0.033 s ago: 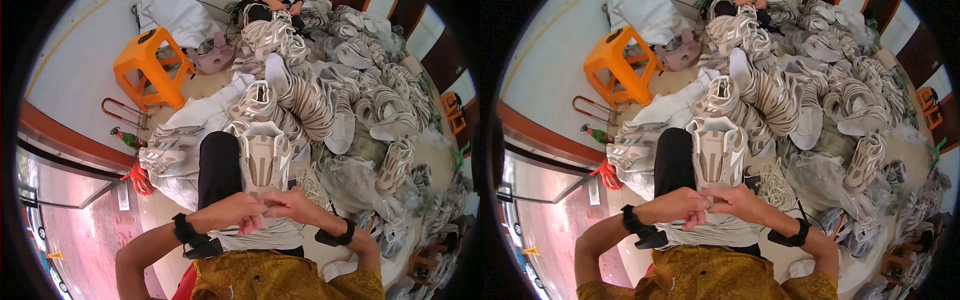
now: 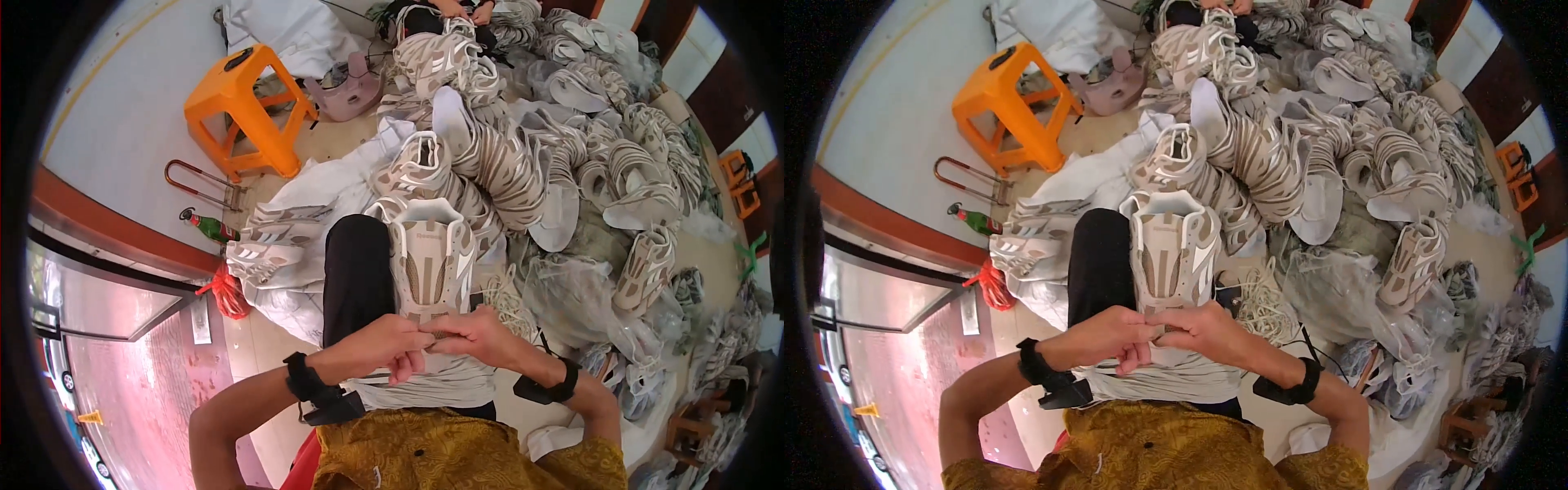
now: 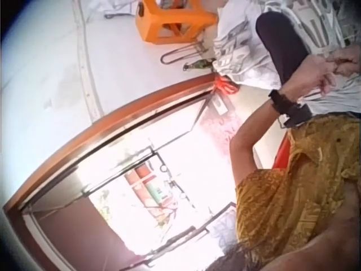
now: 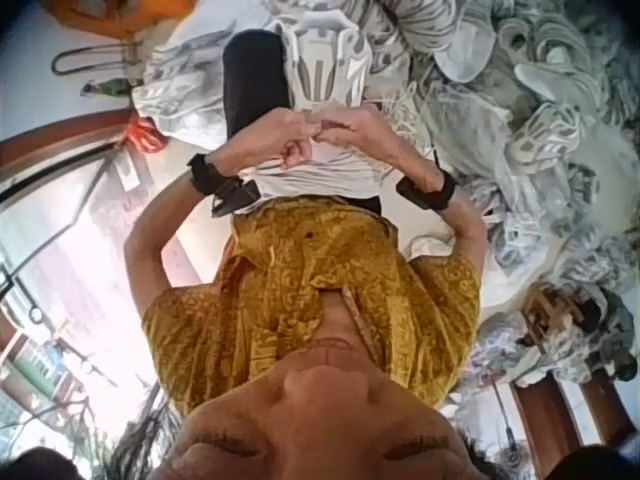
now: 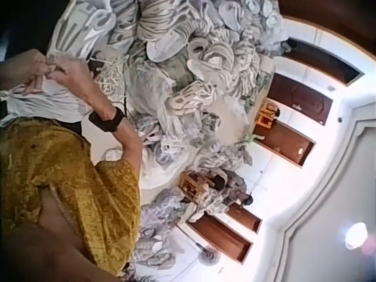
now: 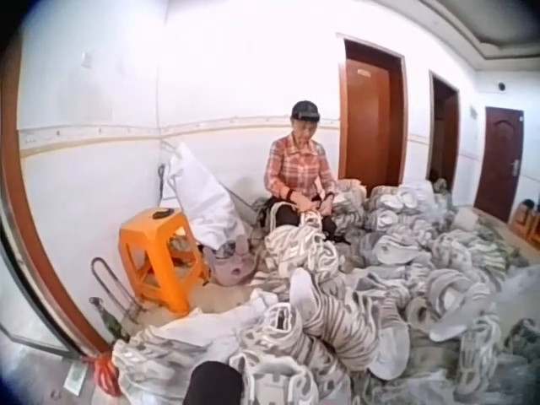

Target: The recorder is lacing up white and tan sneakers in a shoe manufacturing environment.

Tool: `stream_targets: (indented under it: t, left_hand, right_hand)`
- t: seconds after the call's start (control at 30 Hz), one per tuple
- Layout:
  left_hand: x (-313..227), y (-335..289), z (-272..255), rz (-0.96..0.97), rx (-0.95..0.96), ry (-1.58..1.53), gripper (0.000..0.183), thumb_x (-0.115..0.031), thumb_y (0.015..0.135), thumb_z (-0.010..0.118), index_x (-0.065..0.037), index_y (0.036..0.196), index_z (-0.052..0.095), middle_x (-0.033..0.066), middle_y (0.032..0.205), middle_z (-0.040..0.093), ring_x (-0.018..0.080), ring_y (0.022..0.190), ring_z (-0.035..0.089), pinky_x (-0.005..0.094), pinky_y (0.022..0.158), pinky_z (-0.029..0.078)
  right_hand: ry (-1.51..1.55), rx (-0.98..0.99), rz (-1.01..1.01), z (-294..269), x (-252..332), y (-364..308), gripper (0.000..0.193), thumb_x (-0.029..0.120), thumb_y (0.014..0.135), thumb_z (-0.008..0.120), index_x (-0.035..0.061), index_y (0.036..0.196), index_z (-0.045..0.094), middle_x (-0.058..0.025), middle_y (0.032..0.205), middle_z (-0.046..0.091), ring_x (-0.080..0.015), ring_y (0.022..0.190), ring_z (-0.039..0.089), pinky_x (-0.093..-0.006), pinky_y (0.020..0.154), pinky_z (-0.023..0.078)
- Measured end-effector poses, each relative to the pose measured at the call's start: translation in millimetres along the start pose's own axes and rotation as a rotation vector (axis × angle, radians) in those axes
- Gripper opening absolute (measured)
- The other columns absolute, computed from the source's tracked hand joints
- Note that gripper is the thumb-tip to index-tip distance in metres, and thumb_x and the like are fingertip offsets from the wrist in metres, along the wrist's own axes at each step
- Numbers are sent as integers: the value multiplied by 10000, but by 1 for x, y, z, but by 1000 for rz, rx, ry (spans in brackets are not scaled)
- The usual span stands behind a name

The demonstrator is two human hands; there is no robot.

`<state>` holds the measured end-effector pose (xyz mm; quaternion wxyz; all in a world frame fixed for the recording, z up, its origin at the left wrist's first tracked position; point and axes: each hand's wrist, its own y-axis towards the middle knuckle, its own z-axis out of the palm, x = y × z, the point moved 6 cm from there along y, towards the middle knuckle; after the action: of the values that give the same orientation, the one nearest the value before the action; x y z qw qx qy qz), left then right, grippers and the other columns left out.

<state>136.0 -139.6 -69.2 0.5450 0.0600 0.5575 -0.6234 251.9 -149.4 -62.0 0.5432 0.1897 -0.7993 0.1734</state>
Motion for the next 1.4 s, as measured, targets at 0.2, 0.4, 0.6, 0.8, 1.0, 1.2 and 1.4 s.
stream_targets:
  t: [0.2,0.4,0.6,0.8,1.0,1.2,1.4]
  left_hand:
    - [10,4,-8,-5,-100,-130,248,-154,841,465,48,982,497,85,640,519,124,421,483,237,377,397]
    - [-1,7,-6,56,-18,-192,312,-134,847,443,53,1096,451,77,628,513,111,402,471,218,368,382]
    - [3,8,-8,133,-143,-81,304,-148,853,444,37,1094,461,81,635,509,103,387,470,201,362,374]
    - [6,4,-11,177,-246,-99,291,-177,863,448,24,1071,482,92,652,518,114,453,516,214,403,408]
    - [-19,-6,-15,797,-572,762,227,-167,874,441,18,990,502,68,632,534,121,523,537,242,481,445]
    - [-6,16,-61,707,-519,-337,137,-60,813,486,12,926,519,64,641,527,148,561,534,264,533,442]
    - [-17,-5,-36,1109,-733,1643,320,-51,589,546,17,901,531,71,706,504,219,674,504,306,619,434]
  right_hand:
    - [-162,-163,-174,1,4,-2,247,131,695,636,64,928,590,-103,714,583,-265,654,587,-308,545,469]
    - [-201,-165,-246,7,5,-4,233,123,664,668,39,873,612,-89,669,577,-211,588,570,-259,514,444]
    - [76,-253,5,2,-4,-1,146,101,676,661,15,786,617,-72,626,563,-101,540,505,-241,507,409]
    - [151,-235,132,6,-20,2,87,73,671,633,8,715,596,-69,595,544,-124,535,503,-251,510,407]
    - [-260,-399,20,-21,-27,19,67,53,680,582,6,720,556,-91,621,540,-201,546,529,-280,508,416]
    - [-188,-413,51,-18,-36,20,64,70,688,578,20,709,546,-102,637,538,-242,570,541,-307,514,424]
    - [-339,-393,-2,-16,-31,22,60,81,695,575,35,692,537,-86,637,534,-248,588,547,-320,509,431]
